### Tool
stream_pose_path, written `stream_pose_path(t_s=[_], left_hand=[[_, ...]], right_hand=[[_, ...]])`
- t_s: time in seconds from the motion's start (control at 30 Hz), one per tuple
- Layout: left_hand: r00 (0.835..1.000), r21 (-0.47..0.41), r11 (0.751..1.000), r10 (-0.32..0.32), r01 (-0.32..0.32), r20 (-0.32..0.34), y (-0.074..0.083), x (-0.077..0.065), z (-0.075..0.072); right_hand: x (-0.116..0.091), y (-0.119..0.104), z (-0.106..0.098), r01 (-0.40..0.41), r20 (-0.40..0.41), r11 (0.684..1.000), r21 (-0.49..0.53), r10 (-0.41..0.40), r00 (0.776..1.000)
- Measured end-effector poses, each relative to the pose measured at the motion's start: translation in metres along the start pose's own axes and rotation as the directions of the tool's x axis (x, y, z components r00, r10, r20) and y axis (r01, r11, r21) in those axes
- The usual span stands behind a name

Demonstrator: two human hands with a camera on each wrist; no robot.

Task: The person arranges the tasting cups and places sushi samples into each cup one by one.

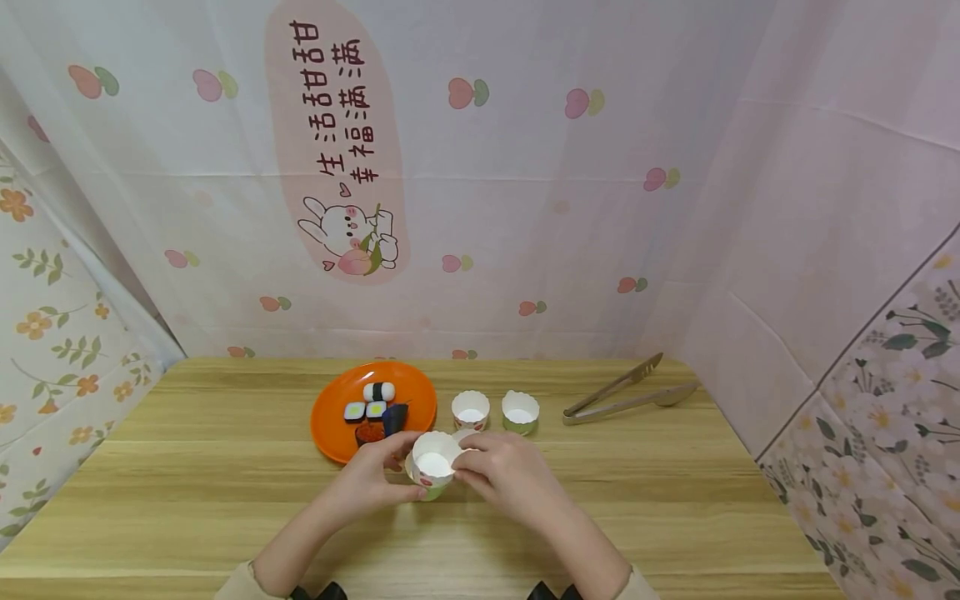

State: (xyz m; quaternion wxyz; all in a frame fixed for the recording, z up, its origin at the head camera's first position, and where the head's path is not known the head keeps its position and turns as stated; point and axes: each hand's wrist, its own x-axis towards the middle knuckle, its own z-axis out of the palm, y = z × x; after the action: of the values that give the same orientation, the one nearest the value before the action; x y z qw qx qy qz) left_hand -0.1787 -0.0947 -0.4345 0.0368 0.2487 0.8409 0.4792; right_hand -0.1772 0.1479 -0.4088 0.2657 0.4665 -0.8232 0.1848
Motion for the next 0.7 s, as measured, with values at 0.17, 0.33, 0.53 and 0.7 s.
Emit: stream_pose_path(t_s=[0.17,0.33,0.53,0.7], left_hand=[[1.000,-0.002,1.000,0.002,-0.002,-0.007,-0.001,0.000,-0.001],[1.000,-0.011,1.000,-0.002,0.002,0.002,-0.003,0.001,-0.001],[1.000,-0.023,1.000,0.002,-0.002,0.001,-0.004,0.001,-0.002],[1.000,-0.023,1.000,0.000,-0.001,-0.006,-0.006,0.001,-0.002]], right_hand=[[0.000,0.002,-0.005,0.001,-0.022,1.000,-0.004,-0.001,1.000],[0.000,0.004,-0.012,-0.023,-0.038,1.000,-0.006,0.023,0.999],[0.002,0.005,-0.022,-0.029,-0.062,1.000,0.008,0.029,0.998],[0.000,0.008,-0.028,-0.046,-0.074,0.999,0.004,0.046,0.996]])
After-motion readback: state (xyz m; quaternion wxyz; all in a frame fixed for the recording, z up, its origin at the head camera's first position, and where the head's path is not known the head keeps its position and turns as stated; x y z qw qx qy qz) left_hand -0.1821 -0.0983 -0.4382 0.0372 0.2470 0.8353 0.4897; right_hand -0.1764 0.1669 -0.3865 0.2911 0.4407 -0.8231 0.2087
